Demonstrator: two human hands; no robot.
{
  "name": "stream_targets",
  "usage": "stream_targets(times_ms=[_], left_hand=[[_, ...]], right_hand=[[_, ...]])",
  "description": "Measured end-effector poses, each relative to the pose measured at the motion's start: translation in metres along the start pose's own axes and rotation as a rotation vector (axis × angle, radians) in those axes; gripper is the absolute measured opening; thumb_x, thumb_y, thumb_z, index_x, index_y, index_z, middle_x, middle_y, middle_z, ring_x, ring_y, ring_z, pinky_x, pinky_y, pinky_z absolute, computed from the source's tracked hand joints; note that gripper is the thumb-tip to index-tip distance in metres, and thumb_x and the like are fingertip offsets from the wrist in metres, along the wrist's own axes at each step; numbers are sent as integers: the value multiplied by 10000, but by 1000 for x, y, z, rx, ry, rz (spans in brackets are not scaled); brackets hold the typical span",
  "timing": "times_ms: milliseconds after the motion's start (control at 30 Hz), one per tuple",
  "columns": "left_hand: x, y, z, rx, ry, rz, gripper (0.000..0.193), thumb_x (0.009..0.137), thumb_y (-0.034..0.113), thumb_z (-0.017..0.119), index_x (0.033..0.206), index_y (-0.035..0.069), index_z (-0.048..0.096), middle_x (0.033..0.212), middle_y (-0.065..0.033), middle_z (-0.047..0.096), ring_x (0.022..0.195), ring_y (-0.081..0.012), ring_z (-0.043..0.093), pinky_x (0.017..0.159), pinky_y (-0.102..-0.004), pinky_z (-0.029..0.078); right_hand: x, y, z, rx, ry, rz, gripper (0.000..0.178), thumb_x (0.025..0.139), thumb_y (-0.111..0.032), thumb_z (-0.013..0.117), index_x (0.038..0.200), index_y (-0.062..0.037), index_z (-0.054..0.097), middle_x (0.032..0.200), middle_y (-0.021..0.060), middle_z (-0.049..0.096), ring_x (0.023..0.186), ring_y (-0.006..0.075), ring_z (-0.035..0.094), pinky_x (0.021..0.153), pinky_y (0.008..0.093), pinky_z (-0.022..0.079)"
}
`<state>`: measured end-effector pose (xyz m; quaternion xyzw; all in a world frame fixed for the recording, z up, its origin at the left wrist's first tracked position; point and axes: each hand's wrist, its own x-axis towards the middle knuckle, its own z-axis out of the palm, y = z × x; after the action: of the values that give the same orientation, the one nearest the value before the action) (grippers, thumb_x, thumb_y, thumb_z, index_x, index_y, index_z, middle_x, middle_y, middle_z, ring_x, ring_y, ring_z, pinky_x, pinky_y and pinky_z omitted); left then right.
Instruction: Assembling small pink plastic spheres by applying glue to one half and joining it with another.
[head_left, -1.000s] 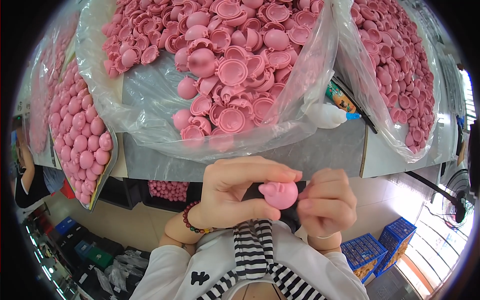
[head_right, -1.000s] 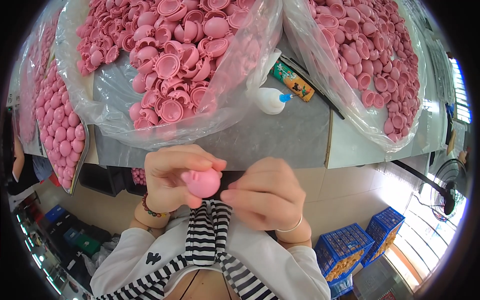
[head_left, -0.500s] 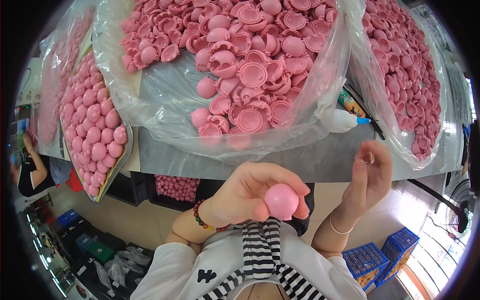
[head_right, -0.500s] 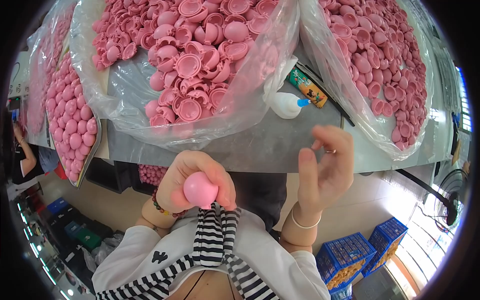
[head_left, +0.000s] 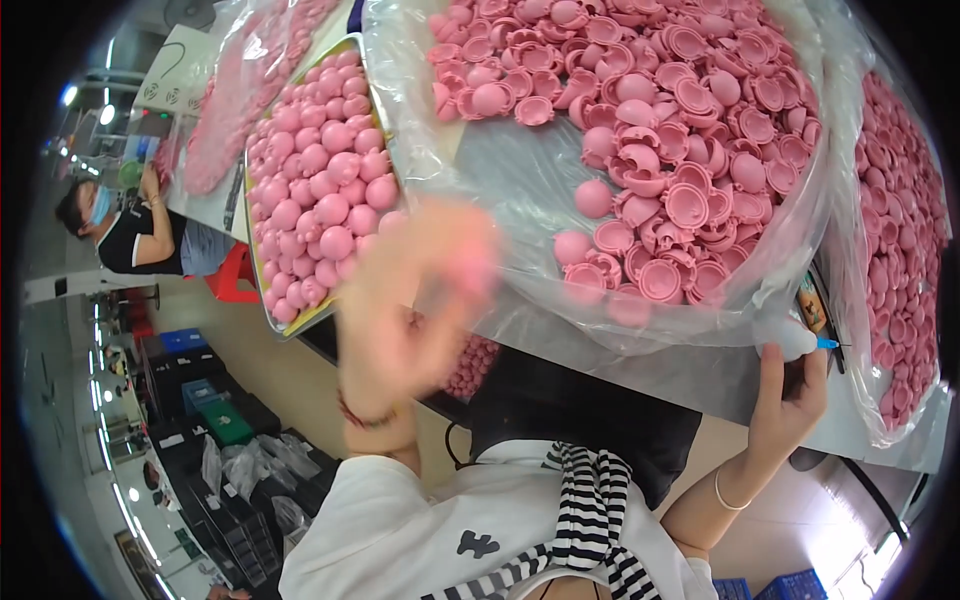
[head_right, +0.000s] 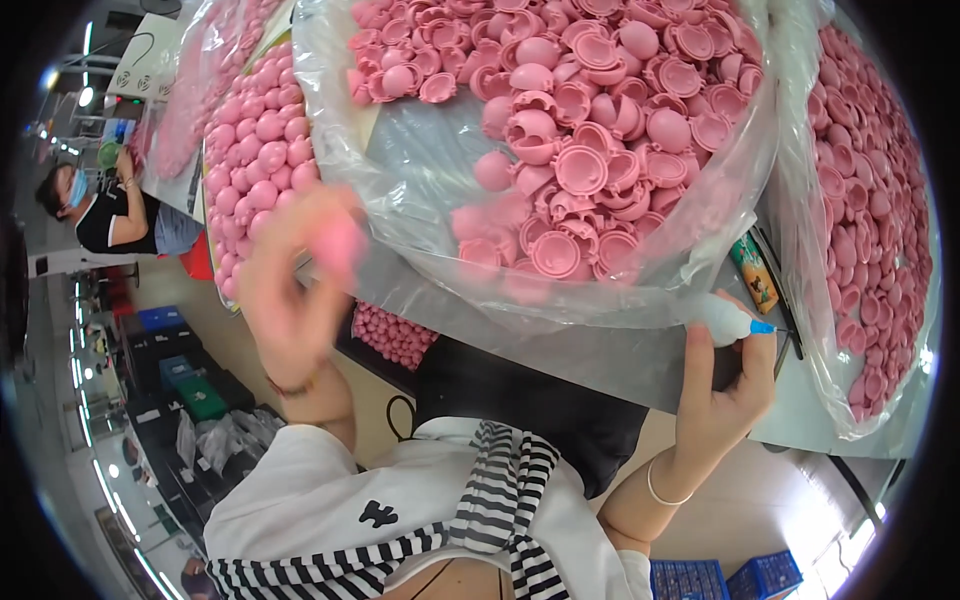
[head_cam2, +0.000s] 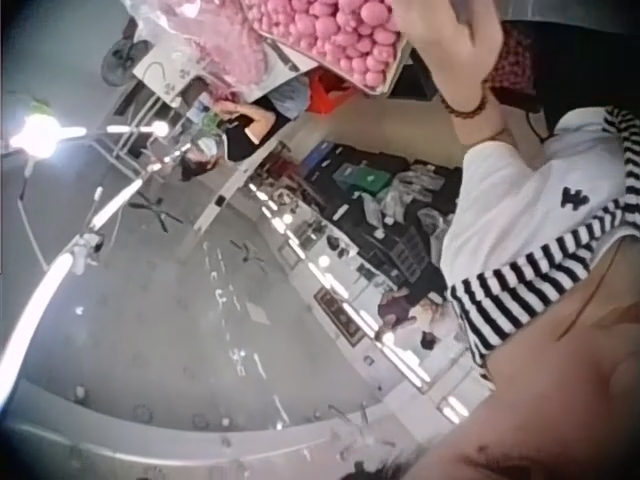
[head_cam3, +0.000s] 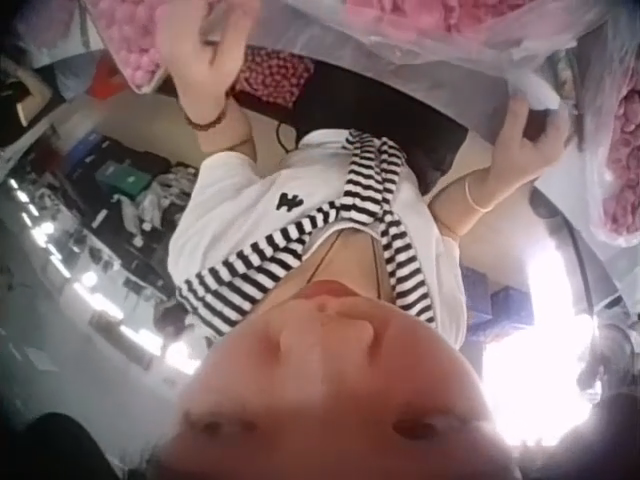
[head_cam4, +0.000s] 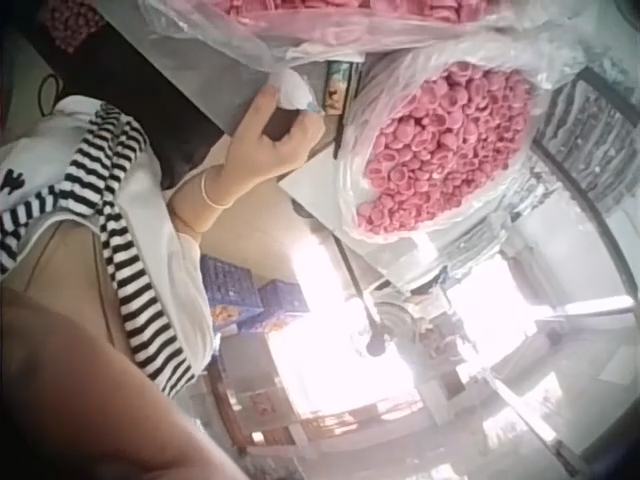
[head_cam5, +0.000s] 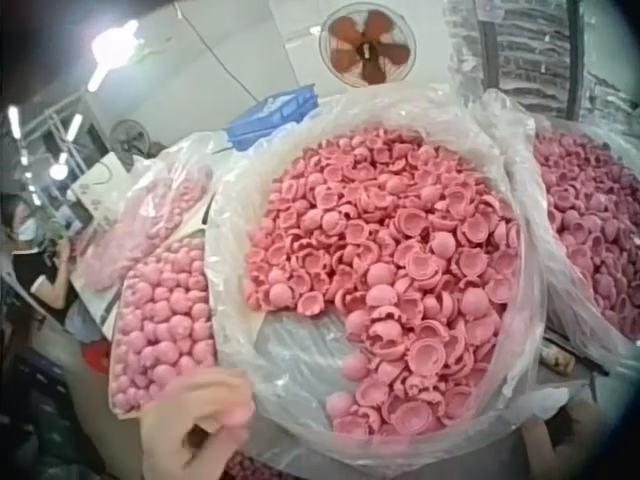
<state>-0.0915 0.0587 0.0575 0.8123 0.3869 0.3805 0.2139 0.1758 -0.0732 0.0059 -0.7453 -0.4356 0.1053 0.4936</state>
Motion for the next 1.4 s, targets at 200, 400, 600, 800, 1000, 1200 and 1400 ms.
stream_targets(times_ms=[200,400,600,800,1000,1200,1400], left_hand=[[28,-101,-95,724,163,-81,215,846,67,462,1017,9,578,1056,-158,565,1019,-284,525,883,-334,387],[10,-43,-48,215,283,-27,191,782,7,526,964,-11,584,1003,-123,604,933,-220,575,820,-297,426],[11,-6,39,112,-158,150,260,673,108,654,925,66,601,957,-84,585,855,-265,549,747,-356,440],[20,-5,41,130,-353,50,310,653,106,667,947,36,595,963,-92,581,824,-259,545,740,-332,432],[18,-10,35,42,-430,-98,268,655,105,677,897,42,583,775,-77,504,729,-227,527,664,-311,427],[19,-8,38,-83,-408,-164,242,642,82,696,849,30,582,780,-72,499,721,-201,544,628,-301,437],[13,-20,28,-91,-369,-71,238,680,59,667,910,43,606,863,-86,515,630,-162,540,565,-256,456]], right_hand=[[0,-1,1,-12,-82,-43,181,761,-85,608,890,32,563,863,80,581,773,154,507,726,249,388],[-2,-2,3,41,-33,-7,219,756,-94,615,909,51,553,893,106,592,805,165,530,761,259,397],[-3,-1,-1,61,-39,-35,226,736,-86,631,895,51,548,896,113,597,797,166,537,749,255,407],[-3,-3,1,50,-26,-41,199,706,-43,634,868,37,551,890,125,599,782,176,547,728,259,416],[-2,-5,0,54,-31,-76,208,689,-41,648,861,26,554,878,128,598,770,182,559,710,261,425],[-2,-2,-2,84,-25,-122,214,679,-39,655,857,23,553,874,128,598,762,181,561,702,258,427],[-2,-1,-1,91,-22,-128,210,677,-43,656,847,21,551,876,131,600,755,184,562,697,257,428]])
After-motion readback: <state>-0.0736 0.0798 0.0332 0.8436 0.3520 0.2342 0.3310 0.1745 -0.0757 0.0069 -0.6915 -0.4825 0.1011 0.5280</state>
